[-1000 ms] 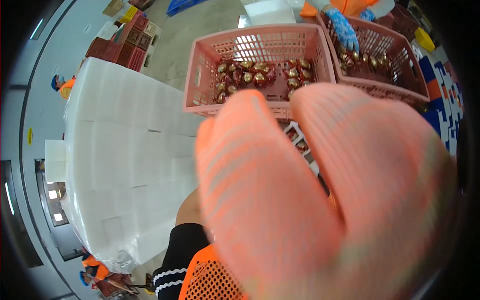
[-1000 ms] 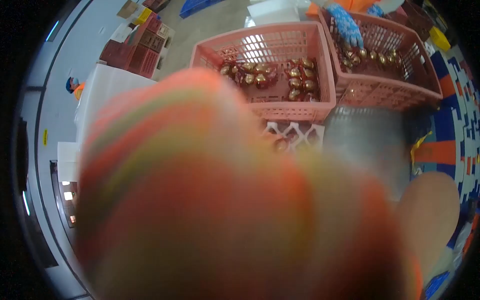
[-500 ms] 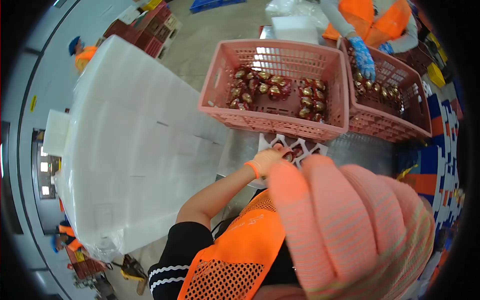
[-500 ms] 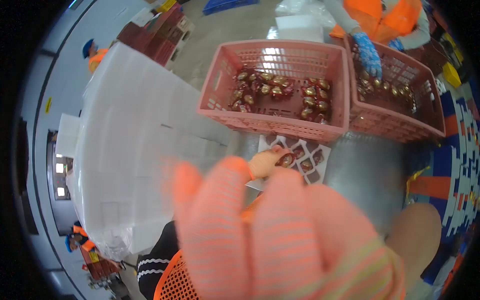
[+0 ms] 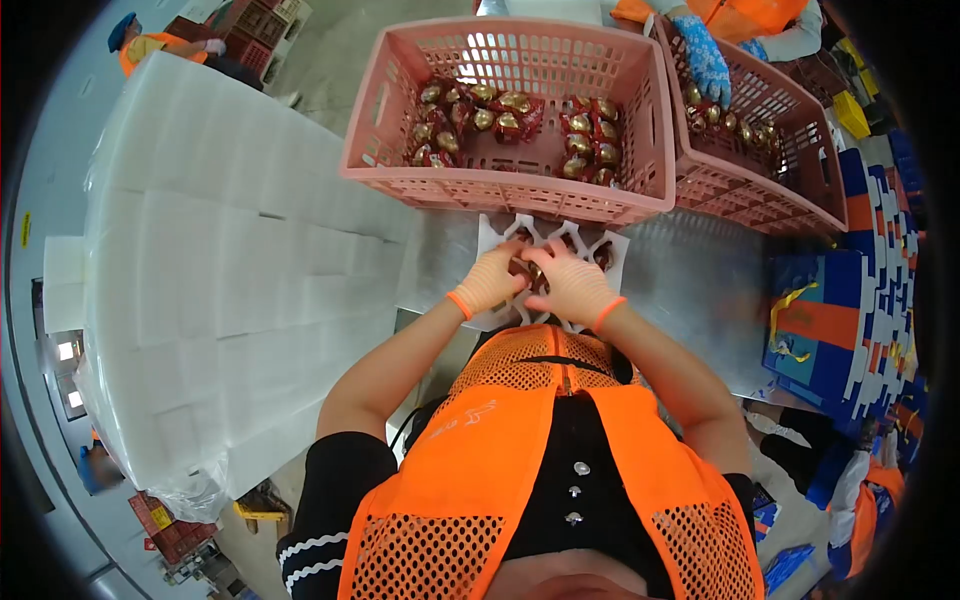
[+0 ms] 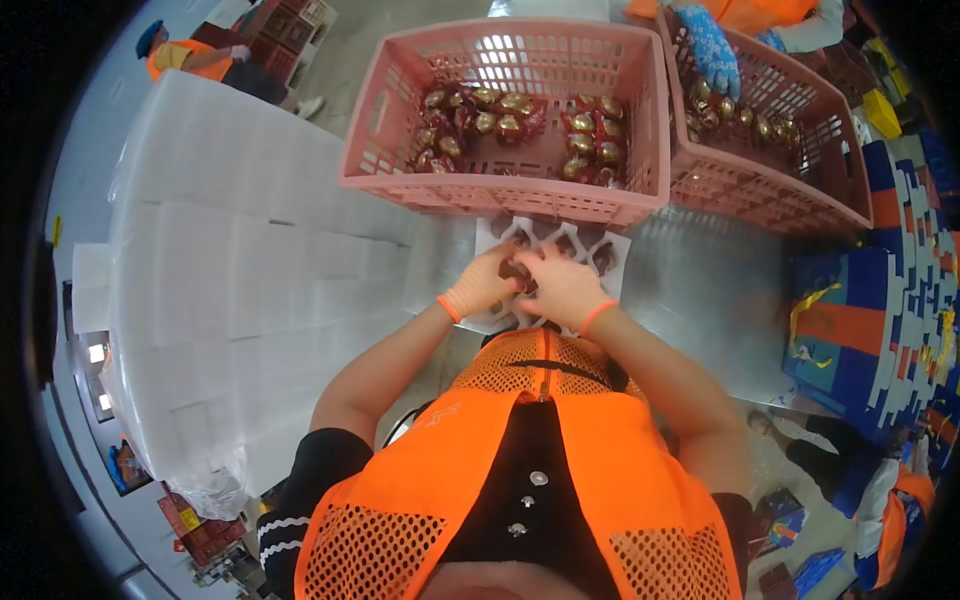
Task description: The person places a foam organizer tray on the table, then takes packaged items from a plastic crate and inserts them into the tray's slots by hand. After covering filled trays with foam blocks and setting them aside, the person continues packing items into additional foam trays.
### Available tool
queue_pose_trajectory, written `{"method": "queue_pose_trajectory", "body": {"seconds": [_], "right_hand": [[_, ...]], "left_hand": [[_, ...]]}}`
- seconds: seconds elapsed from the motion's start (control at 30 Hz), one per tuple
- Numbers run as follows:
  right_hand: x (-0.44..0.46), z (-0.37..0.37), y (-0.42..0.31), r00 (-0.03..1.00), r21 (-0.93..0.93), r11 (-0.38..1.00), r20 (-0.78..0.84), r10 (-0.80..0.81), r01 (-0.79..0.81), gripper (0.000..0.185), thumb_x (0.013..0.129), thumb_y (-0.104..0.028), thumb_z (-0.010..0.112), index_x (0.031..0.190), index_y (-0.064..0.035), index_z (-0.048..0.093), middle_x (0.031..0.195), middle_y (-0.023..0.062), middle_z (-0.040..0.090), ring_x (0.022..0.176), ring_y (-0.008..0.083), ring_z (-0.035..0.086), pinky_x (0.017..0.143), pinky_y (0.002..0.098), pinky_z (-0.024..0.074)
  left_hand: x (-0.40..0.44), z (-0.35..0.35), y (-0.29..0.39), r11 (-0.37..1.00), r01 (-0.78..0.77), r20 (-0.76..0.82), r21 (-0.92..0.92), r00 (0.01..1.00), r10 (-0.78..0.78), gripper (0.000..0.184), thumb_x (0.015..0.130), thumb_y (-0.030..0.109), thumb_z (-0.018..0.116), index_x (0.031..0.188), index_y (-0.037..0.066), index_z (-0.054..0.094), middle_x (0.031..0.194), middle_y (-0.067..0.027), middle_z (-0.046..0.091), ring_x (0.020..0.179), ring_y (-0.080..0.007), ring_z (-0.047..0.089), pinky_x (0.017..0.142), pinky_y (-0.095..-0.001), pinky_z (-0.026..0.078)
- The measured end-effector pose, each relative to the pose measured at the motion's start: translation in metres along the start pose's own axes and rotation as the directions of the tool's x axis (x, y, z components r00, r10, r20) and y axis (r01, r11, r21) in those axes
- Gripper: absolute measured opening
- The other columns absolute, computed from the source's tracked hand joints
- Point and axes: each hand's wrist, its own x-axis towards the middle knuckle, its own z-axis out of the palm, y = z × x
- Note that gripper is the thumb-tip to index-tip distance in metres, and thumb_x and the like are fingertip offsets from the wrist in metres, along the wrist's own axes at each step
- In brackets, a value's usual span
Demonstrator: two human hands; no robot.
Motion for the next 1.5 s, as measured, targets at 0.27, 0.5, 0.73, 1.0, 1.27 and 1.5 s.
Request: {"method": "queue_pose_trajectory", "body": {"seconds": [0.27,0.5,0.73,1.0,1.27,1.5], "right_hand": [[0.009,0.041,0.021,0.987,0.001,1.000,-0.158,-0.002,0.002,0.033,0.076,-0.011,0.072,0.107,-0.0124,0.061,0.117,0.0103,0.056,0.107,0.0352,0.060,0.082,0.0462,0.0552],[0.050,0.001,0.044,0.929,0.110,0.987,0.338,-0.147,0.116,0.024,0.079,-0.005,0.066,0.102,-0.0124,0.064,0.108,0.0100,0.066,0.103,0.0327,0.064,0.088,0.0434,0.0520],[0.051,0.010,0.027,0.937,-0.336,0.921,0.340,-0.076,0.196,0.030,0.086,-0.008,0.058,0.116,-0.0054,0.061,0.109,0.0209,0.068,0.102,0.0383,0.068,0.084,0.0464,0.0544],[0.050,0.011,0.028,0.974,-0.112,0.991,0.225,-0.043,0.069,0.035,0.084,-0.020,0.070,0.114,-0.0043,0.062,0.109,0.0176,0.063,0.104,0.0376,0.064,0.090,0.0452,0.0514],[0.039,0.060,0.031,0.990,-0.406,0.904,0.082,-0.113,0.137,0.022,0.079,0.000,0.069,0.100,0.0068,0.066,0.101,0.0183,0.067,0.096,0.0351,0.069,0.081,0.0418,0.0579],[0.054,0.016,0.041,0.989,-0.082,0.996,0.148,-0.008,0.020,0.040,0.072,-0.022,0.081,0.108,-0.0082,0.067,0.105,0.0150,0.063,0.100,0.0358,0.065,0.085,0.0485,0.0526]], "left_hand": [[-0.003,-0.029,-0.043,0.783,-0.122,-0.309,0.610,0.873,0.377,0.037,0.083,0.015,0.071,0.120,0.012,0.065,0.117,-0.0092,0.068,0.116,-0.0284,0.063,0.087,-0.0384,0.056],[0.001,-0.030,-0.049,0.906,-0.122,-0.247,0.406,0.939,0.237,0.047,0.081,0.018,0.074,0.127,0.013,0.065,0.134,-0.0097,0.058,0.119,-0.0307,0.060,0.090,-0.0398,0.056],[-0.005,-0.030,-0.051,0.930,-0.055,-0.263,0.364,0.951,0.159,0.041,0.082,0.021,0.073,0.123,0.014,0.068,0.140,-0.0078,0.056,0.119,-0.0291,0.060,0.090,-0.0388,0.056],[-0.017,-0.034,-0.031,0.911,-0.045,-0.209,0.409,0.968,0.141,0.039,0.086,0.024,0.069,0.123,0.012,0.068,0.139,-0.0133,0.056,0.116,-0.0344,0.062,0.096,-0.0430,0.052],[-0.013,-0.030,-0.037,0.955,-0.043,-0.271,0.295,0.954,0.126,0.031,0.087,0.023,0.069,0.115,0.011,0.070,0.133,-0.0120,0.061,0.105,-0.0341,0.066,0.089,-0.0429,0.055],[-0.017,-0.022,-0.031,0.604,-0.168,-0.175,0.779,0.867,0.467,0.034,0.079,0.022,0.073,0.112,0.015,0.070,0.129,-0.0076,0.061,0.121,-0.0335,0.054,0.101,-0.0477,0.047]]}}
